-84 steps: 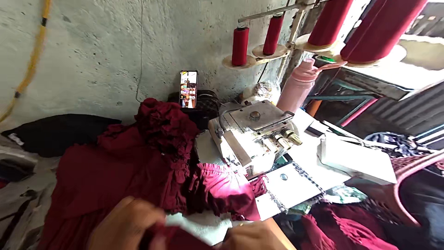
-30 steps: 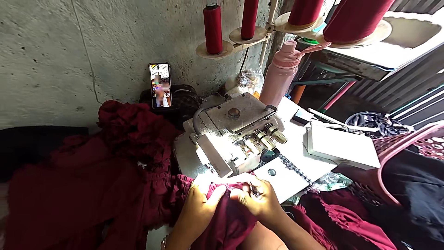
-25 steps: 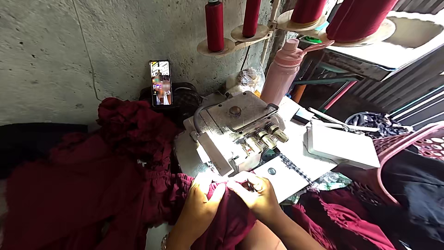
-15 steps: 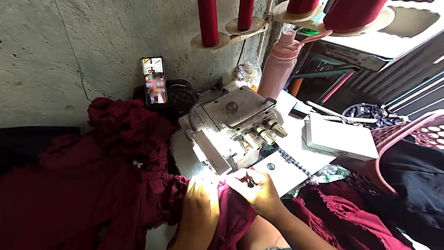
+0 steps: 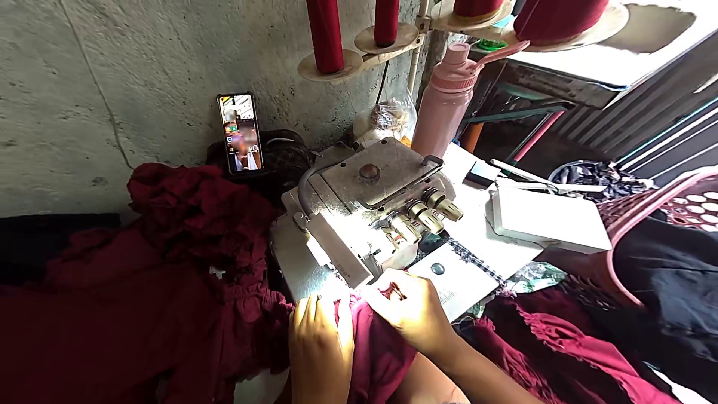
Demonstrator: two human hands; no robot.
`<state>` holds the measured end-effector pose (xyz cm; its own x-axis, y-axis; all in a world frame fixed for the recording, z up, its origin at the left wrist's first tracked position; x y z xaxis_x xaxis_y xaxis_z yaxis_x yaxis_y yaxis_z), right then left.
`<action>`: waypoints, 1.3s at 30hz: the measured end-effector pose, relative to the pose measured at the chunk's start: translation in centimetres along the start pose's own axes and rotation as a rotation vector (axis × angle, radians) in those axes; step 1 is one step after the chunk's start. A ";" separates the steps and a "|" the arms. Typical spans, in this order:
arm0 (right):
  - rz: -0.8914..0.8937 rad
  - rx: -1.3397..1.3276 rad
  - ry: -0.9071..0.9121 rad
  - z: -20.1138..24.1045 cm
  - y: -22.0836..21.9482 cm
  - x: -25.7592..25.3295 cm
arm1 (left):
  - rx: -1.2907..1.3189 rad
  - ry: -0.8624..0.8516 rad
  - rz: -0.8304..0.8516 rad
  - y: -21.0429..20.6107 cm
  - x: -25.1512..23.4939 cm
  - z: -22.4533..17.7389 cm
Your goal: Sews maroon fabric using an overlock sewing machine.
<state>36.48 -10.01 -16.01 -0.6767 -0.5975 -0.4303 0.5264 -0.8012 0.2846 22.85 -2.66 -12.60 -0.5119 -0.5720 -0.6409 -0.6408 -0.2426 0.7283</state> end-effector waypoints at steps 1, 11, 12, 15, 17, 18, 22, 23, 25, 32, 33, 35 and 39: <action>0.008 0.024 -0.010 -0.3 -0.2 -0.2 | 0.013 0.016 0.009 -0.2 0.0 0.1; 0.075 0.317 0.045 0.7 0.1 -2.6 | 0.069 0.153 0.072 -1.2 -2.5 1.0; 0.058 0.344 0.078 0.9 0.1 -2.6 | 0.070 0.163 0.078 -1.2 -2.7 1.0; 0.023 0.413 0.147 1.1 0.1 -2.8 | 0.073 0.194 0.102 -1.2 -3.0 1.0; 0.004 0.452 0.165 1.2 -0.1 -2.9 | 0.071 0.216 0.113 -1.1 -3.2 1.1; -0.005 0.462 0.172 1.2 -0.2 -3.0 | 0.065 0.223 0.119 -1.2 -3.2 1.1; -0.038 0.483 0.195 1.1 -0.5 -2.9 | 0.028 0.230 0.138 -1.7 -3.2 1.5; -0.037 0.489 0.198 1.0 -0.5 -2.8 | 0.022 0.232 0.138 -1.8 -3.0 1.5; -0.034 0.494 0.202 0.9 -0.5 -2.7 | 0.015 0.243 0.132 -1.9 -2.9 1.5; 0.042 0.166 0.183 0.6 1.0 -2.0 | 0.086 0.131 0.181 -1.5 -2.7 2.6; 0.059 0.155 0.194 0.7 0.7 -1.9 | 0.085 0.123 0.179 -1.5 -2.6 2.7; 0.072 0.177 0.186 0.4 0.1 -1.7 | 0.091 0.110 0.180 -1.6 -2.6 2.9; 0.068 0.180 0.157 -0.2 -0.2 -1.7 | 0.111 0.093 0.164 -1.7 -2.6 3.0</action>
<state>37.62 -8.86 -15.49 -0.5471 -0.6486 -0.5291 0.4578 -0.7610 0.4596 23.58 1.62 -12.87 -0.5627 -0.6682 -0.4867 -0.6146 -0.0555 0.7869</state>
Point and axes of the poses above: each hand's wrist, its own x-axis away from the middle knuckle, its own y-axis out of the back of the hand, z = x × y, the point moved 3 cm from there along -x, towards the middle knuckle, and after that the axes turned 5 degrees about -z, right-handed, at the moved point
